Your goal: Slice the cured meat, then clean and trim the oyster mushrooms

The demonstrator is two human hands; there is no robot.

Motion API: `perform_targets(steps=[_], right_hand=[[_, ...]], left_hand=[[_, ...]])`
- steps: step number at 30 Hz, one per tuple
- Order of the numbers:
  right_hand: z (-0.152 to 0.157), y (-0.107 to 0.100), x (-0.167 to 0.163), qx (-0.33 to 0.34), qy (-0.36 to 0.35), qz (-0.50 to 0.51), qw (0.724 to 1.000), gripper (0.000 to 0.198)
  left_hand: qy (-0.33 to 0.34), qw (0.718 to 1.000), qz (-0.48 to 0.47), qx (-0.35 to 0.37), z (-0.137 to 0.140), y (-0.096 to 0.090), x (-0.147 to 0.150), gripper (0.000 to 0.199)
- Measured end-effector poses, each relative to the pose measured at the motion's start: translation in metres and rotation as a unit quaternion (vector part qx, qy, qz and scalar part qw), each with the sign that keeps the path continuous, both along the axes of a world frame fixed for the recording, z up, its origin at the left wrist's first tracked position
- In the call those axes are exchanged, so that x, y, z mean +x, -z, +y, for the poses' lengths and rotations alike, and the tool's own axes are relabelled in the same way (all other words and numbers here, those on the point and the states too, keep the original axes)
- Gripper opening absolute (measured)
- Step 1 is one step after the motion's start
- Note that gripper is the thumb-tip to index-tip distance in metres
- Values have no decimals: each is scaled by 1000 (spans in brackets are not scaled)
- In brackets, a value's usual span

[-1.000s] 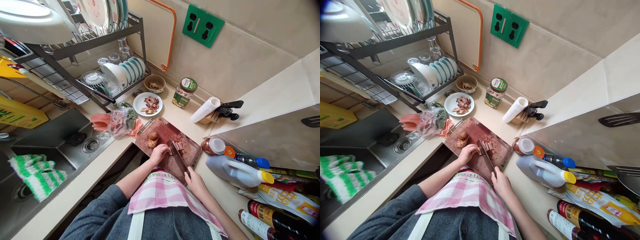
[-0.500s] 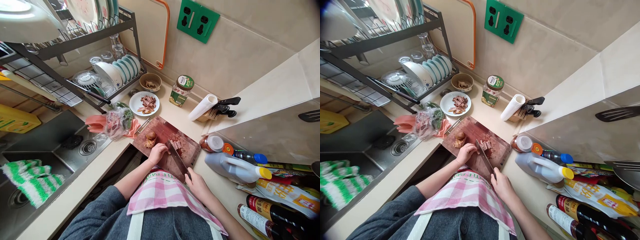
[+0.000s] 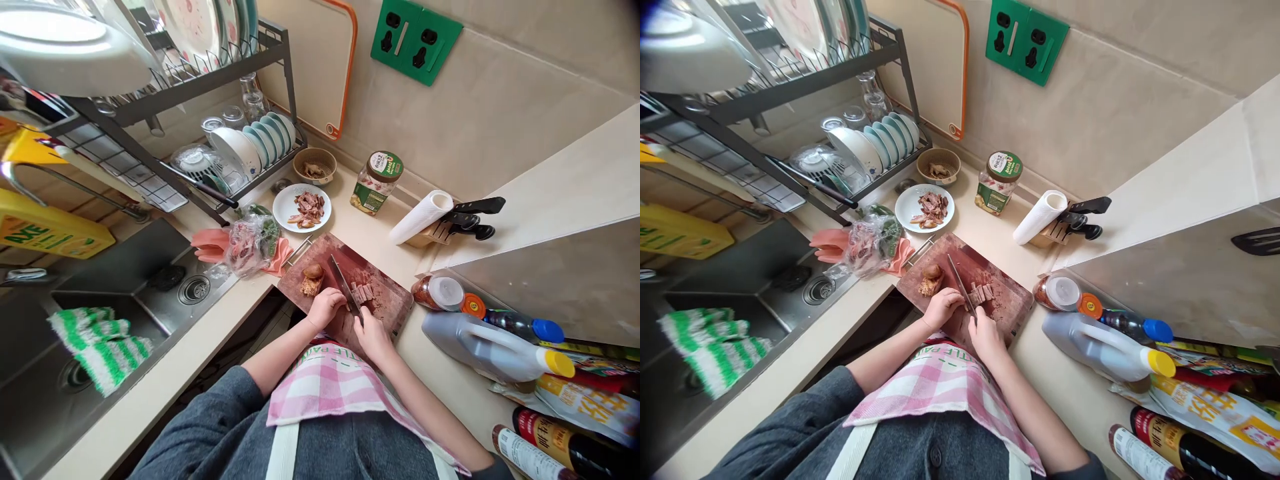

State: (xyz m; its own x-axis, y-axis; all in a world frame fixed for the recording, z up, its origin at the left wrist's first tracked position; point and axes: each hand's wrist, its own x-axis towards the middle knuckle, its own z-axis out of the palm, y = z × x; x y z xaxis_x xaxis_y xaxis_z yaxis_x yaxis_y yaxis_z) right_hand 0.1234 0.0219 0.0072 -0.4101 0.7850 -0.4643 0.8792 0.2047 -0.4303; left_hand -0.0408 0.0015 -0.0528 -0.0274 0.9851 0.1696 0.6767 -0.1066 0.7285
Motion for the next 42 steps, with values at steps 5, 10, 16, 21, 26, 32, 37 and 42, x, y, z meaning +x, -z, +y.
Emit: perform_targets(steps=[5,10,16,21,26,32,37,42], right_hand=[[-10,7,31,-59,60,73,994,18],[-31,-3,75,-216,201,236,926,25],[-40,-4,109,-238,315,304,867,30],[-50,23,128,-274,368,321,829,35],[-51,45,122,-321,360,356,801,37],[-44,50,99,-353,304,371,803,35],[-39,41,90,-355,282,366,813,35],[-20,16,76,-348,264,356,826,37]], left_hand=[[-13,1000,19,-6,2,1,2,19],[-18,999,8,-38,1,-7,3,15],[11,997,47,-61,-4,-15,2,40],[8,990,65,-127,4,-21,12,63],[-5,978,68,-198,18,-27,24,76],[-6,975,62,-214,23,-27,31,80],[-46,982,9,-181,21,-25,31,77],[-65,989,-44,-129,32,-38,18,78]])
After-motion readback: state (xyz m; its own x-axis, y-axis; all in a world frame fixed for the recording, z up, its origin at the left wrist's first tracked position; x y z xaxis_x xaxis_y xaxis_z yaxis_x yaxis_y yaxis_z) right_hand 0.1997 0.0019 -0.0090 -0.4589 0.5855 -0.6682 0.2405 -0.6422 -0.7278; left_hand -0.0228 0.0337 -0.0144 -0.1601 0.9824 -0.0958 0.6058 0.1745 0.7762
